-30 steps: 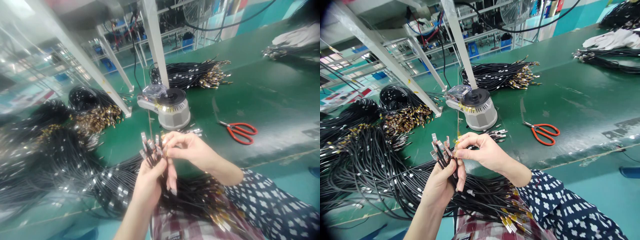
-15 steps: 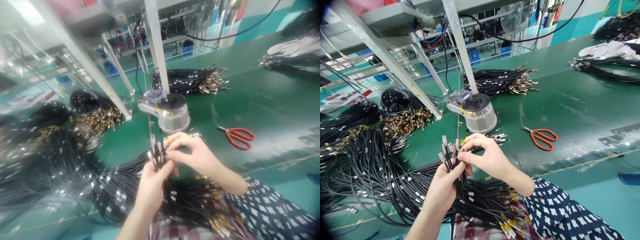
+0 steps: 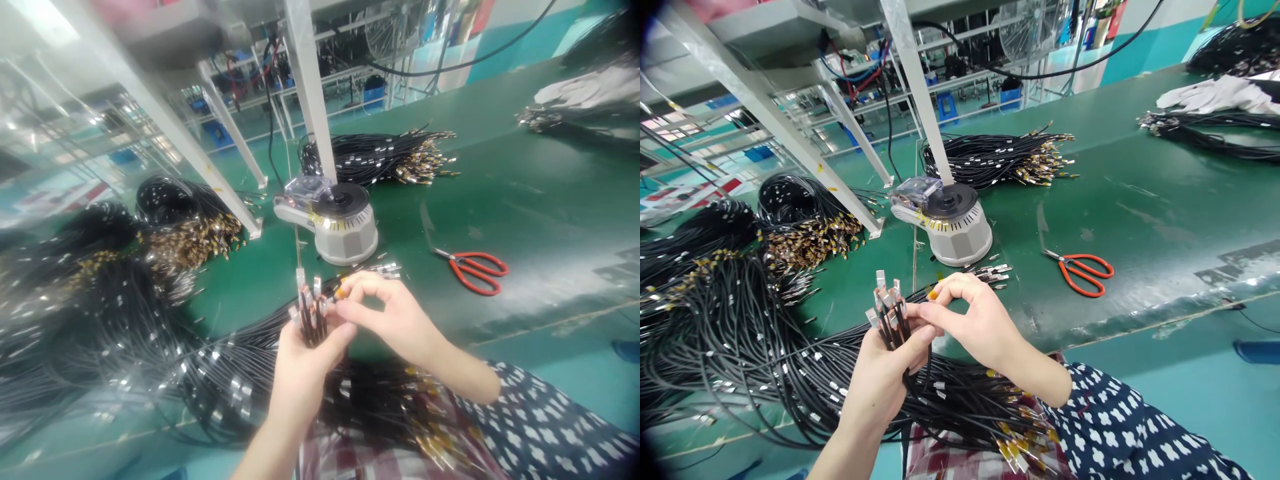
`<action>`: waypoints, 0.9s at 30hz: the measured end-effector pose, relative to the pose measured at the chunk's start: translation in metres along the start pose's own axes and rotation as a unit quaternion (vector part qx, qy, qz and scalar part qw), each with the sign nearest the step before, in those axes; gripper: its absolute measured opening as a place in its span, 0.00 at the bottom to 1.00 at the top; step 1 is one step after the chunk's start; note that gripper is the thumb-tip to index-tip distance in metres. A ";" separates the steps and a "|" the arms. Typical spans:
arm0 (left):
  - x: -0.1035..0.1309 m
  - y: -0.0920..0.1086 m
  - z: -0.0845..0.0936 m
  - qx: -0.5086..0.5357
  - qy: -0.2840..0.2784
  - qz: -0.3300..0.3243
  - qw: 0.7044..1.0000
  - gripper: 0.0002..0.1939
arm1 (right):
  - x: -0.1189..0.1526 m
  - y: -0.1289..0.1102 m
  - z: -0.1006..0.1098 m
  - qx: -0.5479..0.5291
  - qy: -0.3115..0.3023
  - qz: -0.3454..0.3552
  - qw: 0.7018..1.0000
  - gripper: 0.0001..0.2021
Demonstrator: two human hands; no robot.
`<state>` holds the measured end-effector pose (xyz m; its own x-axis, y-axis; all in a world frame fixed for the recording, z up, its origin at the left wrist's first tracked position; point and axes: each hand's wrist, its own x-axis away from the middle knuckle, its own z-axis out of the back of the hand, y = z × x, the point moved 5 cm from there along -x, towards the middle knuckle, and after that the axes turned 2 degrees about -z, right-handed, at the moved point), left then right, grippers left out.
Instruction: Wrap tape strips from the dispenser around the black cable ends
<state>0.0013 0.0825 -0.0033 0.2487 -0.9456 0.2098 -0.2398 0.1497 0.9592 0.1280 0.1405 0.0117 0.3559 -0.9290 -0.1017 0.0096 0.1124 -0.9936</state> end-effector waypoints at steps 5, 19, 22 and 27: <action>-0.001 -0.003 0.002 0.011 -0.041 0.012 0.999 0.11 | 0.004 0.002 0.004 -0.005 -0.007 0.007 1.000 0.06; 0.002 0.001 0.002 0.019 -0.042 0.006 0.999 0.10 | -0.001 0.000 0.014 -0.089 -0.071 0.020 0.993 0.09; 0.004 0.002 0.001 0.029 -0.029 0.011 0.999 0.10 | -0.002 -0.004 0.012 -0.048 -0.098 0.038 0.993 0.09; 0.003 0.003 0.001 0.038 -0.019 0.010 0.999 0.11 | -0.004 -0.007 0.011 -0.007 -0.129 0.039 0.991 0.10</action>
<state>0.0006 0.0794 -0.0002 0.2081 -0.9528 0.2210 -0.3151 0.1486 0.9373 0.1368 0.1477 0.0191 0.5817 -0.7966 -0.1645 -0.0398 0.1742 -0.9839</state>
